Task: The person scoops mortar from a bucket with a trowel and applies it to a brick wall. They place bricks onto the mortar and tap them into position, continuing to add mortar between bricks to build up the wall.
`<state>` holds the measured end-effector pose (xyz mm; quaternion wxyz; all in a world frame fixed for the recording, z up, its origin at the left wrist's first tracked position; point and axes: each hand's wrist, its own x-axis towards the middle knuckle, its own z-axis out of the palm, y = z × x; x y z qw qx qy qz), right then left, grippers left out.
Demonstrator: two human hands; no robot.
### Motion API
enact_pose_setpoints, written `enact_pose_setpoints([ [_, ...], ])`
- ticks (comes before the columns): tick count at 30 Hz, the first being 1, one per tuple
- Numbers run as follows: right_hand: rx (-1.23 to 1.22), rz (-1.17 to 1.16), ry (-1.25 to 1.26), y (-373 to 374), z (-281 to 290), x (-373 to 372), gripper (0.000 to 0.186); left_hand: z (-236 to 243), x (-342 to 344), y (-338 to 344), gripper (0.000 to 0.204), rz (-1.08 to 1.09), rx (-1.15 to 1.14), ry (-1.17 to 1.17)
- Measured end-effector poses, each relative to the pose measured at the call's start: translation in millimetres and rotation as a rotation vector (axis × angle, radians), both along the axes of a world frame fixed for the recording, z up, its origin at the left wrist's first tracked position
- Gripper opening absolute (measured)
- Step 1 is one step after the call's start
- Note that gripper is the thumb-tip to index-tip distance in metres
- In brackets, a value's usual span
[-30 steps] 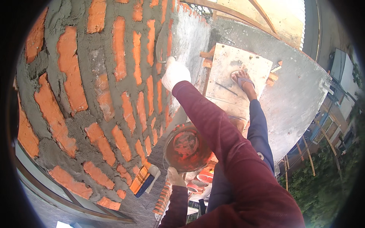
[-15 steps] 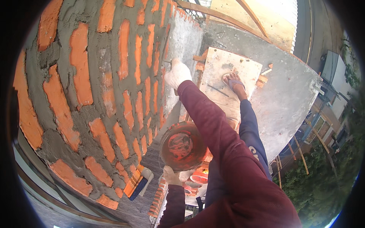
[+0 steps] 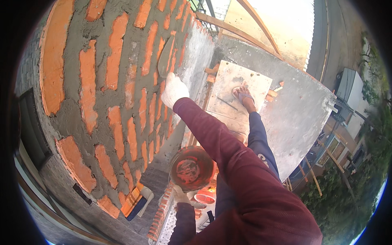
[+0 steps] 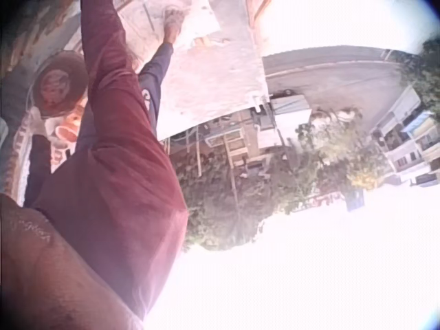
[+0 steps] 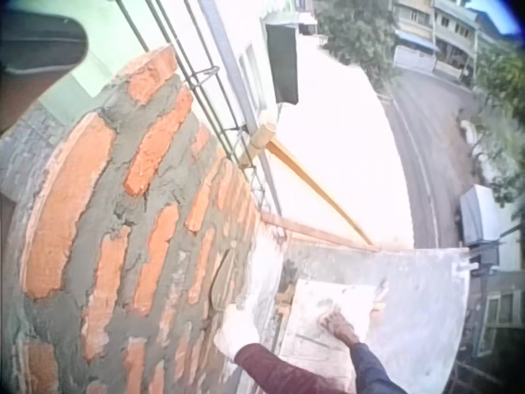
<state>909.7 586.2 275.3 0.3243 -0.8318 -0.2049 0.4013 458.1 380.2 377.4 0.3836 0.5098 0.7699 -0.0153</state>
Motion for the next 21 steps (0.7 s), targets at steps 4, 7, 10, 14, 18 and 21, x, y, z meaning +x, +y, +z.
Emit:
enact_pose_setpoints([
  [4,0.153,-0.046,0.037,-46,19,-12,0.034,34,32,3,0.054,0.342,-0.075,-0.194],
  [7,0.164,-0.213,0.201,-38,-32,61,0.036,50,6,3,0.057,0.133,0.001,-0.245],
  [10,0.093,-0.197,0.247,-13,-67,153,0.033,49,-14,-9,0.051,0.348,-0.046,-0.297],
  [14,0.265,-0.112,0.184,12,-31,139,0.051,27,-95,-73,0.066,0.579,0.007,-0.323],
  [18,0.355,-0.107,0.227,-69,106,85,0.047,70,-29,-97,0.064,0.814,-0.021,-0.058],
  [21,0.158,-0.338,0.572,-84,100,73,0.037,94,-38,-133,0.070,0.873,-0.153,0.054],
])
